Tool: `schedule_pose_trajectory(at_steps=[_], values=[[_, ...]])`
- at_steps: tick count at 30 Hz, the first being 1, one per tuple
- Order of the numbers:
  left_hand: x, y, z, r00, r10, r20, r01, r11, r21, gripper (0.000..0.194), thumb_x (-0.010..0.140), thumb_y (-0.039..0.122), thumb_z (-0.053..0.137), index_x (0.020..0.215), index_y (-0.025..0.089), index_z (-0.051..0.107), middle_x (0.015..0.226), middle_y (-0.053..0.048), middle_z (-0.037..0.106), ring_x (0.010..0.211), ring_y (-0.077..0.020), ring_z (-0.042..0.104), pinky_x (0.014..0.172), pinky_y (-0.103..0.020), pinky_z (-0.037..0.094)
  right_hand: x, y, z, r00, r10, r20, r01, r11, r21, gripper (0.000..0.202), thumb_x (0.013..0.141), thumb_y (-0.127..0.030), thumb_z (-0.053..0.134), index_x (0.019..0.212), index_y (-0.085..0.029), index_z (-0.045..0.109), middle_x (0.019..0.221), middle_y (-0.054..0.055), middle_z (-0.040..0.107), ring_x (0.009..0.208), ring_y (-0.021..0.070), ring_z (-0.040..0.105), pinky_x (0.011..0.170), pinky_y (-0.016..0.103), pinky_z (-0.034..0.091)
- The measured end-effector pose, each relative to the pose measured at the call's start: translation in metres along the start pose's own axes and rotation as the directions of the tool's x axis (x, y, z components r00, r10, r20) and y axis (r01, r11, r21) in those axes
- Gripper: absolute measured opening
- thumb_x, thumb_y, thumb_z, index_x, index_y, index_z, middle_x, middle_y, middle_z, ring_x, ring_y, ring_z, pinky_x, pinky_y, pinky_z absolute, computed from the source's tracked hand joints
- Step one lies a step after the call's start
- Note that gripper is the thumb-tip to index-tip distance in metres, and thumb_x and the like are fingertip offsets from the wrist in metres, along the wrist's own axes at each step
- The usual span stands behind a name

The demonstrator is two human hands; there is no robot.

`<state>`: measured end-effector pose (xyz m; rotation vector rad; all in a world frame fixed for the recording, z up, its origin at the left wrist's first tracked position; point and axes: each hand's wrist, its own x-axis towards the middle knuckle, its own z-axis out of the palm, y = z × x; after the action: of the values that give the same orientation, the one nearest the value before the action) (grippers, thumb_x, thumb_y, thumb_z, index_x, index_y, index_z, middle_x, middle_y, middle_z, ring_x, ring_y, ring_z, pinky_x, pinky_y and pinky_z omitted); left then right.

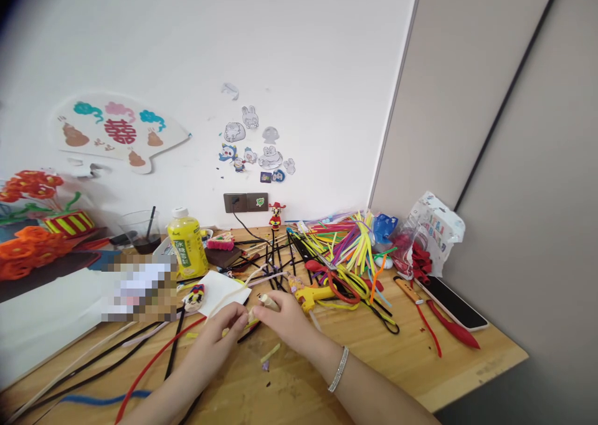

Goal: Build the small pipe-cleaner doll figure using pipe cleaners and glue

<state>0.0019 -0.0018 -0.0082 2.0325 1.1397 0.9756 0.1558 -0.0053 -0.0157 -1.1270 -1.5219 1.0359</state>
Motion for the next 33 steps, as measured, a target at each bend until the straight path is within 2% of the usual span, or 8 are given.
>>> schedule_pose_trajectory(at_steps=[4,9,14,18,22,25,33], values=[[-0.001,0.000,0.002,1.000,0.012,0.015,-0.013,0.999,0.044,0.026,0.080,0.037,0.040,0.064,0.019,0.050,0.064,-0.001,0.053,0.064,-0.0189,0.049,0.060,-0.029,0.040,-0.001,-0.005,0.001,0.999,0.043,-0.027,-0.042,0.999,0.023,0.014,0.064,-0.027,0.059,0.066,-0.016,0.050,0.060,-0.004,0.045,0.059,0.0104,0.041,0.055,0.021,0.033],[0.000,0.000,0.003,1.000,-0.002,0.019,0.002,1.000,0.014,0.027,0.079,0.039,0.042,0.069,0.018,0.054,0.066,-0.003,0.057,0.064,-0.0194,0.051,0.061,-0.030,0.041,0.000,-0.003,0.003,0.996,0.043,-0.077,-0.034,0.992,0.123,0.020,0.064,-0.032,0.060,0.065,-0.017,0.048,0.061,-0.004,0.045,0.058,0.0104,0.040,0.057,0.022,0.035],[0.003,-0.002,0.001,0.999,-0.022,-0.049,0.020,0.999,-0.037,0.025,0.077,0.040,0.045,0.068,0.019,0.055,0.066,-0.003,0.059,0.064,-0.0198,0.053,0.060,-0.030,0.042,-0.001,-0.001,0.004,0.997,0.050,-0.055,-0.046,0.996,0.074,0.021,0.067,-0.034,0.060,0.067,-0.017,0.049,0.061,-0.004,0.044,0.059,0.0103,0.039,0.056,0.022,0.034],[0.002,-0.002,-0.001,0.997,-0.025,-0.076,0.020,0.998,-0.059,0.025,0.076,0.039,0.045,0.065,0.019,0.054,0.064,-0.001,0.057,0.063,-0.0191,0.052,0.059,-0.029,0.043,-0.002,-0.001,0.004,1.000,-0.005,-0.022,0.005,1.000,0.003,0.024,0.070,-0.037,0.058,0.065,-0.017,0.046,0.061,-0.005,0.039,0.059,0.0098,0.035,0.054,0.021,0.030],[0.002,0.001,-0.005,0.994,-0.010,-0.112,0.006,0.999,-0.039,0.023,0.076,0.037,0.044,0.063,0.020,0.052,0.062,0.000,0.055,0.062,-0.0183,0.051,0.059,-0.028,0.042,-0.004,-0.001,0.002,0.998,-0.056,0.035,0.055,0.998,0.025,0.030,0.079,-0.043,0.043,0.063,-0.018,0.044,0.058,-0.004,0.035,0.056,0.0105,0.033,0.053,0.023,0.027],[0.003,0.004,-0.008,0.990,0.006,-0.142,-0.013,0.999,-0.046,0.021,0.075,0.036,0.044,0.064,0.020,0.053,0.062,0.000,0.056,0.063,-0.0184,0.052,0.060,-0.028,0.043,-0.004,0.002,0.000,0.995,-0.057,0.082,0.056,0.998,0.016,0.030,0.081,-0.039,0.037,0.059,-0.019,0.040,0.056,-0.004,0.034,0.055,0.0109,0.032,0.052,0.024,0.026],[0.002,0.009,-0.011,0.988,0.033,-0.150,-0.030,0.999,0.021,0.019,0.075,0.035,0.044,0.065,0.020,0.053,0.064,-0.001,0.058,0.064,-0.0190,0.054,0.061,-0.029,0.044,-0.002,0.011,-0.003,0.993,-0.077,0.091,0.082,0.995,-0.050,0.023,0.079,-0.026,0.034,0.057,-0.020,0.030,0.057,-0.004,0.030,0.057,0.0115,0.030,0.053,0.025,0.024]])
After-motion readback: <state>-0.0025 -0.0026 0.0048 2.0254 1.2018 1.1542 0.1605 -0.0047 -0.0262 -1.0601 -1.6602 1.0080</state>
